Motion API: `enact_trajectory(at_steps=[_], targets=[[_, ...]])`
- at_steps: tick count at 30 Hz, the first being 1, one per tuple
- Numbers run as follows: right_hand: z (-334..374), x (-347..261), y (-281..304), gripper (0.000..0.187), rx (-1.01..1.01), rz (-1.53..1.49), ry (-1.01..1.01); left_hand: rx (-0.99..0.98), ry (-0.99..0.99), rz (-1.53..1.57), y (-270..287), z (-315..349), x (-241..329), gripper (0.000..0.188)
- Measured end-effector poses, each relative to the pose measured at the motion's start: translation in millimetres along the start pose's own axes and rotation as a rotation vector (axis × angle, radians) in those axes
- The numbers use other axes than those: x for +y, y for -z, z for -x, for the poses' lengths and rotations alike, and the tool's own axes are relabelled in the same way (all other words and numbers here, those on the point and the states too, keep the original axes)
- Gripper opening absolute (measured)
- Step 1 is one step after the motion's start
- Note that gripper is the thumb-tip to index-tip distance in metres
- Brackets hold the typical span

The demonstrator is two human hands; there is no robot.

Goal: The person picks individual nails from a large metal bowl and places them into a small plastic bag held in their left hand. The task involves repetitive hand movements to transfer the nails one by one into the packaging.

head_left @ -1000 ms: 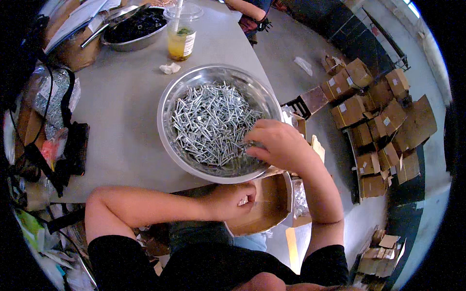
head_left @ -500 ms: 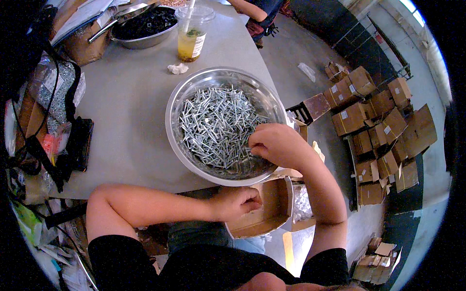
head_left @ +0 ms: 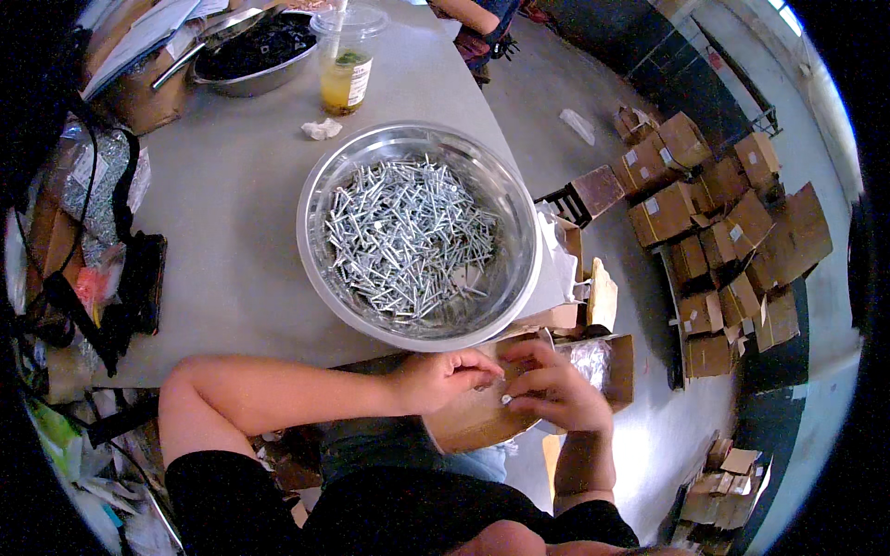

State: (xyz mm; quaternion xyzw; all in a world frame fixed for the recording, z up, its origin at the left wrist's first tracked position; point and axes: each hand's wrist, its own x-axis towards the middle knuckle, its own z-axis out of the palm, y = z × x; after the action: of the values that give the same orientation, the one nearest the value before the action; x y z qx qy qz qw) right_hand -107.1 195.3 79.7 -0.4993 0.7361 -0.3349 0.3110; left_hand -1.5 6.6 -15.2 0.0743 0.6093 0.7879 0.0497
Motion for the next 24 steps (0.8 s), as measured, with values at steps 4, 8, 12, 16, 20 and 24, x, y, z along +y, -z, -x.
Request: enact_trajectory(at_steps=[4,8,12,16,20,24], targets=[[7.6,8.3,-34.8,0.015,0.061,-0.189,-0.073,-0.044,0.126,0.007,1.7,2.7,12.7,0.019],[10.8,19.1,-45.7,0.011,0.110,-0.256,-0.037,0.031,0.047,-0.024,2.9,3.2,5.9,0.019],[16.2,17.1,-41.4,0.010,0.081,-0.223,-0.037,0.012,0.126,0.019,-2.1,4.3,17.6,0.015],[24.8,17.8,-37.0,0.011,0.109,-0.235,-0.178,-0.086,0.165,-0.021,3.9,5.2,21.9,0.012],[27.6,8.4,-25.9,0.010,0.253,-0.139,-0.203,-0.122,0.196,-0.027,3.7,5.2,24.6,0.012],[24.1,3.0,-20.4,0.009,0.335,-0.086,-0.123,0.007,0.003,0.037,-5.5,1.6,16.7,0.015]])
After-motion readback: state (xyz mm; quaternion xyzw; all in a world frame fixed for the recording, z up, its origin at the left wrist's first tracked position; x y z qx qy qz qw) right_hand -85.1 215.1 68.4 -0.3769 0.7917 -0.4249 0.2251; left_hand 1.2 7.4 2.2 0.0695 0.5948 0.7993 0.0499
